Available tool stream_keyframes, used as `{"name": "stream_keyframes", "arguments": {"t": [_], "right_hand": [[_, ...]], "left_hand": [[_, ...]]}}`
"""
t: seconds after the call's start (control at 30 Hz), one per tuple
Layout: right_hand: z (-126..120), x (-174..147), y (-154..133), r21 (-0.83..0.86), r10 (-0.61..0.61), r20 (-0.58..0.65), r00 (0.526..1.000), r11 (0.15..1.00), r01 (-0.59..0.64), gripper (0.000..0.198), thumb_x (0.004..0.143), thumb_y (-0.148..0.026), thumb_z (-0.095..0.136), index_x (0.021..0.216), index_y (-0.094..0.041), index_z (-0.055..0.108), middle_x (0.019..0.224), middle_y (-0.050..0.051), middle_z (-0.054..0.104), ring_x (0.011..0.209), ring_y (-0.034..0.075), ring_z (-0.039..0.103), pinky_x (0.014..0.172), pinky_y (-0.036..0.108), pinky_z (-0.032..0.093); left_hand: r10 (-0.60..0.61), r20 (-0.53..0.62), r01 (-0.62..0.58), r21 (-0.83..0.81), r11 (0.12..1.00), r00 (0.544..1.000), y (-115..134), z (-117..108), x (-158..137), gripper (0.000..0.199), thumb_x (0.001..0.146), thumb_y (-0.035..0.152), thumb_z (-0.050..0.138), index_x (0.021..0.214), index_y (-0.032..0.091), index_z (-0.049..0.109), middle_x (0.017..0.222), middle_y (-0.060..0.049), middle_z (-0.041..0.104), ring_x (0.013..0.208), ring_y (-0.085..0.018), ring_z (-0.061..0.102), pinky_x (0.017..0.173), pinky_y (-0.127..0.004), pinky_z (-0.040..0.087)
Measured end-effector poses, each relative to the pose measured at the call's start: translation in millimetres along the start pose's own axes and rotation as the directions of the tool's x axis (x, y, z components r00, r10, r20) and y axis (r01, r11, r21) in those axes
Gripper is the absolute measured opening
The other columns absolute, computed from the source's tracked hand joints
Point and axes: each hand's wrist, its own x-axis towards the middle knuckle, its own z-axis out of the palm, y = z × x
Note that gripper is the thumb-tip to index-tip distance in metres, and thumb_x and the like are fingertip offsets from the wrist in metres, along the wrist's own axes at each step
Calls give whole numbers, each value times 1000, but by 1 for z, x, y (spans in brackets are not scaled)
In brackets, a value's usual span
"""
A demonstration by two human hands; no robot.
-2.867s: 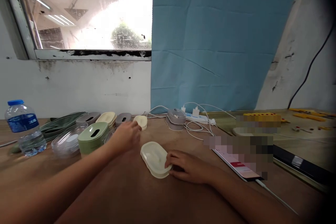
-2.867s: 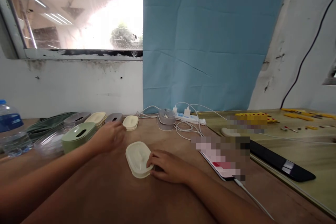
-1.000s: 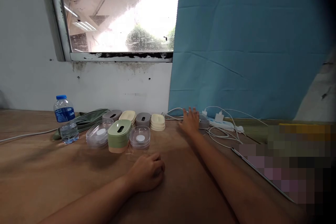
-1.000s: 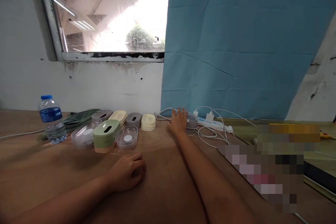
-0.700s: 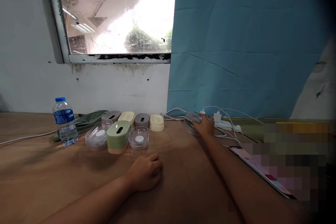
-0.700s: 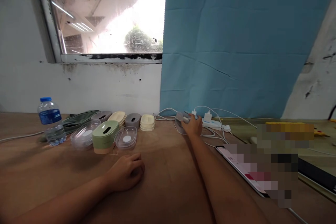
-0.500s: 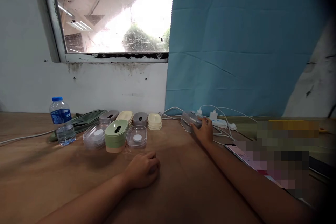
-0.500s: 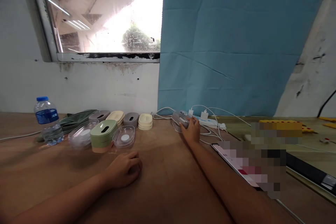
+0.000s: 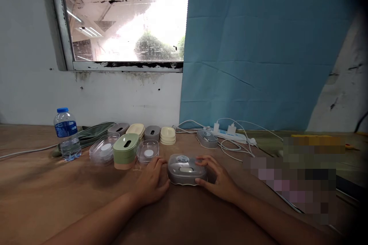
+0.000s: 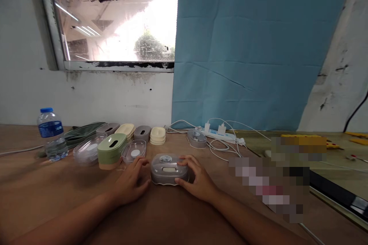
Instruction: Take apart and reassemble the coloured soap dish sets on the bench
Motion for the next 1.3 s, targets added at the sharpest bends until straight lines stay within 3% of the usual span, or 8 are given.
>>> {"name": "stream_keyframes", "arguments": {"t": [0.2,0.57,0.77,0.93,1.0,1.1,1.2,1.3], "right_hand": [[-3,-1,-2,74,-106,66,992,992,101,33,66,-33,65,93,-21,52,106,10,50,105,24,47,89,40,39],[-6,0,4,242,-123,2,992,963,119,32,72,-35,59,99,-22,49,97,9,52,105,24,48,89,40,40],[-2,0,13,412,96,-103,990,910,-46,32,72,-40,60,97,-22,52,103,9,55,104,23,50,90,38,40],[-1,8,23,760,427,-114,897,619,-198,34,71,-49,58,90,-23,53,94,5,61,77,20,62,74,36,49],[-1,11,27,828,541,-85,837,506,-243,32,70,-48,58,84,-21,53,80,2,62,59,16,61,59,31,50],[-3,13,30,841,608,-62,791,459,-286,28,65,-39,65,82,-19,52,65,-3,58,43,10,54,41,22,44],[-7,13,27,837,573,0,820,449,-313,34,63,-32,66,90,-21,48,66,-4,60,33,7,49,32,18,37],[-10,12,21,811,512,112,852,448,-376,30,65,-33,62,85,-21,43,64,-4,63,26,6,46,25,15,31]], "left_hand": [[-11,110,33,-203,979,994,-3,1,-1,61,67,30,59,119,20,27,121,-10,39,106,-20,46,89,-38,41],[10,166,36,-269,963,986,-7,4,-3,66,69,33,59,123,22,22,128,-10,35,115,-22,39,93,-40,39],[37,145,-3,-231,973,989,-8,4,-5,68,72,30,55,127,21,15,132,-13,29,108,-21,46,91,-38,41],[170,127,-147,-172,974,977,-2,-2,-4,50,74,18,50,119,20,28,128,-12,32,109,-20,44,90,-35,42],[231,150,-209,-149,967,961,0,-4,-3,46,74,13,47,117,20,31,125,-11,35,110,-18,44,90,-32,42],[363,132,-360,-47,932,922,-1,-4,-4,43,76,10,43,116,18,33,123,-12,39,111,-17,42,90,-29,42],[534,35,-532,166,830,845,-3,-2,-6,36,77,7,44,112,15,41,113,-11,48,106,-17,44,89,-30,41],[659,-83,-590,374,716,747,-4,0,-7,31,77,7,49,107,15,48,103,-8,56,101,-18,47,89,-32,38]]}}
